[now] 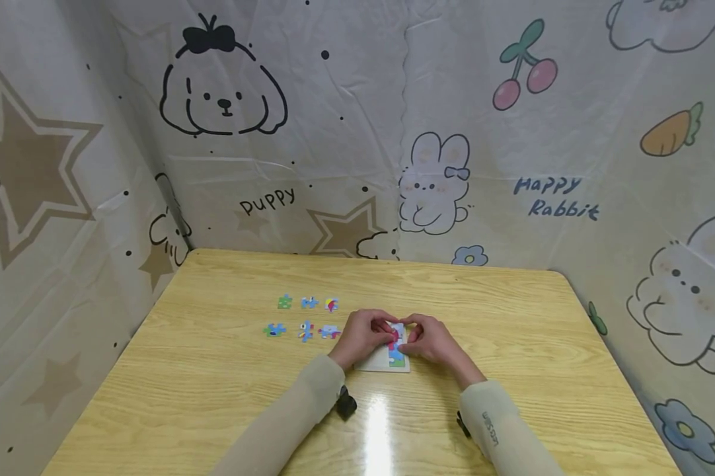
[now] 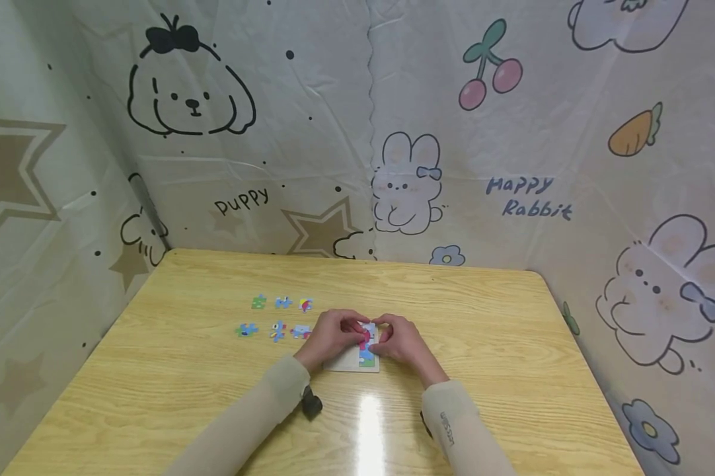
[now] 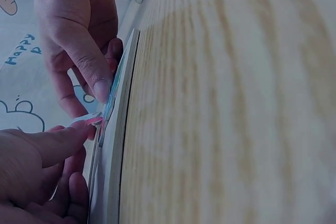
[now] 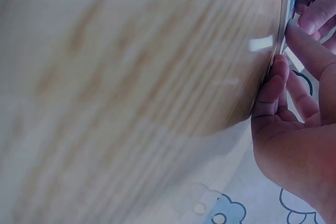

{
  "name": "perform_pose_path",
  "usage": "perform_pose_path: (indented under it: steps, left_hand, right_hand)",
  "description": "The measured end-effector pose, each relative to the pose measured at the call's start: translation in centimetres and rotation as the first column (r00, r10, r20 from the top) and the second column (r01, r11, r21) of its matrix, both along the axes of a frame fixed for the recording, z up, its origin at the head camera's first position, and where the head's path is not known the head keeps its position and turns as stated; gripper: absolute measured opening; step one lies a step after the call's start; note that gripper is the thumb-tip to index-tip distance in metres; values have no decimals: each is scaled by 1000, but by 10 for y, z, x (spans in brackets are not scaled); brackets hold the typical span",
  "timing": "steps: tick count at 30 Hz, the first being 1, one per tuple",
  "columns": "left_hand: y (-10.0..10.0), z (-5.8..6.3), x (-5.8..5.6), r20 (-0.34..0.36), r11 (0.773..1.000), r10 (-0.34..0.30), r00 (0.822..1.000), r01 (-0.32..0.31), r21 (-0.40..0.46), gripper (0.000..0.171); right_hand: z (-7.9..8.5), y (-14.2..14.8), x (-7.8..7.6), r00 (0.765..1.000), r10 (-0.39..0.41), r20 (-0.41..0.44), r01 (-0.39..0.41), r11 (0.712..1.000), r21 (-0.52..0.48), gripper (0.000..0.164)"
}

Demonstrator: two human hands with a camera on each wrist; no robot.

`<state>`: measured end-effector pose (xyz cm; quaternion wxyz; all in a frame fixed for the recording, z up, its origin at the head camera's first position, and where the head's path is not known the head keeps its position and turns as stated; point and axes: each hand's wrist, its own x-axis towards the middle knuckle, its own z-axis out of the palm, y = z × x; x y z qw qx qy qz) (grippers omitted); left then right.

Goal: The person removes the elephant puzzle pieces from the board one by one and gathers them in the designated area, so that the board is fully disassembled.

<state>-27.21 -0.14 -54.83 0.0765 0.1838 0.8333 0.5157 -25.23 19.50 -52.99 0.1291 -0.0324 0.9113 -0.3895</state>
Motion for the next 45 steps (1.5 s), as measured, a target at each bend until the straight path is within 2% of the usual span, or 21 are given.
perform_pose_path:
  steps: [13,19,35,45]
  left_hand:
    - [-5,2,-1,20,999,-22,1000,22,42,26]
    - [-12,7,3,33,999,-14,999,12,52,26]
    - [-51,11,22,7,999,-15,1000,14,29,24]
    - [-75,1,28,20,999,-7,1000,6,49,25]
  right_hand:
    - [-3,1,-1,1000,-3,-7,3,1000,-10,54]
    - [-2,2,-1,1000,6,-8,-6,1000,-18,53]
    - [0,0,0,1000,15,-5,-15,1000,-22,53]
    - [0,0,1,1000,10,-4,-10,1000,-14,54]
